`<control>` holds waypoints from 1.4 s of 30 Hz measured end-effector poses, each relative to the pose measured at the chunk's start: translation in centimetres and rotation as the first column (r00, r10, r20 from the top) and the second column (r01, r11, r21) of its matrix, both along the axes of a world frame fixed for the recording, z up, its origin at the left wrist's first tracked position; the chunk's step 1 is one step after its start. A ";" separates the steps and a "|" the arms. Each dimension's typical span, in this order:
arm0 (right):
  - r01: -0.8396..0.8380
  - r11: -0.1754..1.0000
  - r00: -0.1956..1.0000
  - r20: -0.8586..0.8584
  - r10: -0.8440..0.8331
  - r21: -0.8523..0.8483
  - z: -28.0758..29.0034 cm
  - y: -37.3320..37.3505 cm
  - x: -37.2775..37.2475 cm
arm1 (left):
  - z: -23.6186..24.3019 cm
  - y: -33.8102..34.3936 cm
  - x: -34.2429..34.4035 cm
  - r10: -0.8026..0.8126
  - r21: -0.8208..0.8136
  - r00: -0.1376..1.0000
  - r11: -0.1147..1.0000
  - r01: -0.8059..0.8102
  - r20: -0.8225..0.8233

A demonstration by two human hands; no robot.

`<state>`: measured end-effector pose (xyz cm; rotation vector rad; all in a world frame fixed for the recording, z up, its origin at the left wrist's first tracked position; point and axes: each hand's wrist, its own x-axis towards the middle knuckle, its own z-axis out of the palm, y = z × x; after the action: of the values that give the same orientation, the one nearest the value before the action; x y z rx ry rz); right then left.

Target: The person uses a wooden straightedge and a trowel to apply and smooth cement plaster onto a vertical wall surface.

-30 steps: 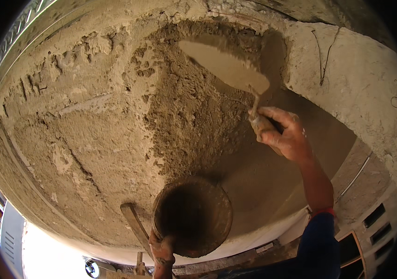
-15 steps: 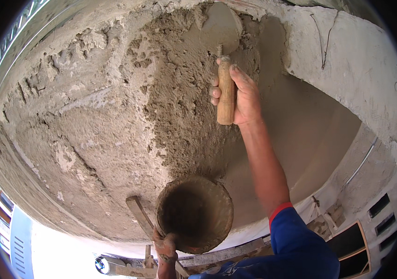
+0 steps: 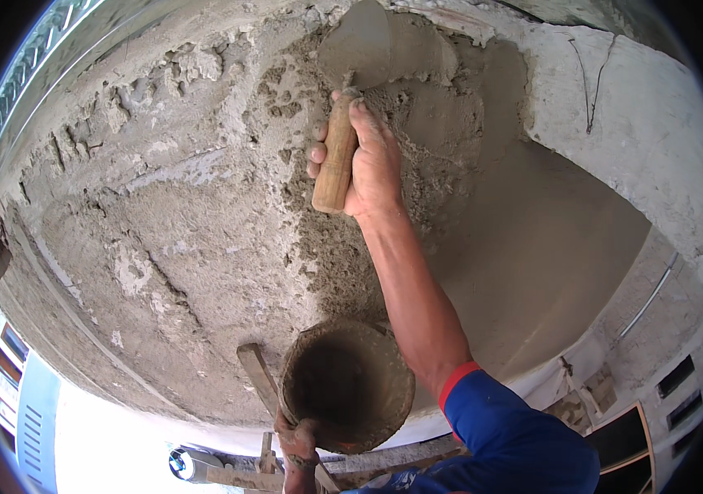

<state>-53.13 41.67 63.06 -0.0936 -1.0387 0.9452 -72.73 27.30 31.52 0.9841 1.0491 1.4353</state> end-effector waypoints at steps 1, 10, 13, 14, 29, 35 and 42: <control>0.019 1.000 1.000 0.022 -0.018 -0.018 0.0 0.0 -0.3 | -0.2 0.0 0.0 0.008 0.002 1.000 1.000 -0.008 -0.017; -0.029 0.993 0.978 0.203 0.052 -0.117 -7.2 -0.4 -2.2 | 0.6 -0.4 0.4 -0.025 -0.018 0.995 1.000 0.023 -0.101; 0.044 0.988 0.919 0.394 0.019 -0.150 -12.0 -2.3 -2.1 | 0.0 -0.9 0.7 0.001 -0.102 0.999 0.995 0.004 0.044; 0.094 0.984 0.908 0.418 -0.023 -0.149 -12.8 -3.5 -1.4 | 0.2 -1.0 0.7 0.009 -0.094 0.999 0.996 -0.004 0.048; 0.169 0.982 0.913 0.389 -0.124 -0.082 -8.2 -0.3 0.9 | -0.4 -0.1 1.0 0.067 -0.087 0.997 0.994 -0.065 0.025; 0.104 0.980 0.945 0.323 -0.044 -0.171 -10.9 0.1 -0.4 | -0.3 1.0 1.3 0.088 -0.099 0.996 0.991 -0.088 -0.004; 0.068 0.972 0.812 0.578 0.076 -0.223 -16.2 -2.7 0.0 | 0.6 0.0 2.3 0.057 -0.122 0.996 0.991 -0.048 0.070</control>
<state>-53.14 38.94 46.88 -0.6166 -1.4886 1.0686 -70.48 27.33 32.13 0.8166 1.1009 1.4236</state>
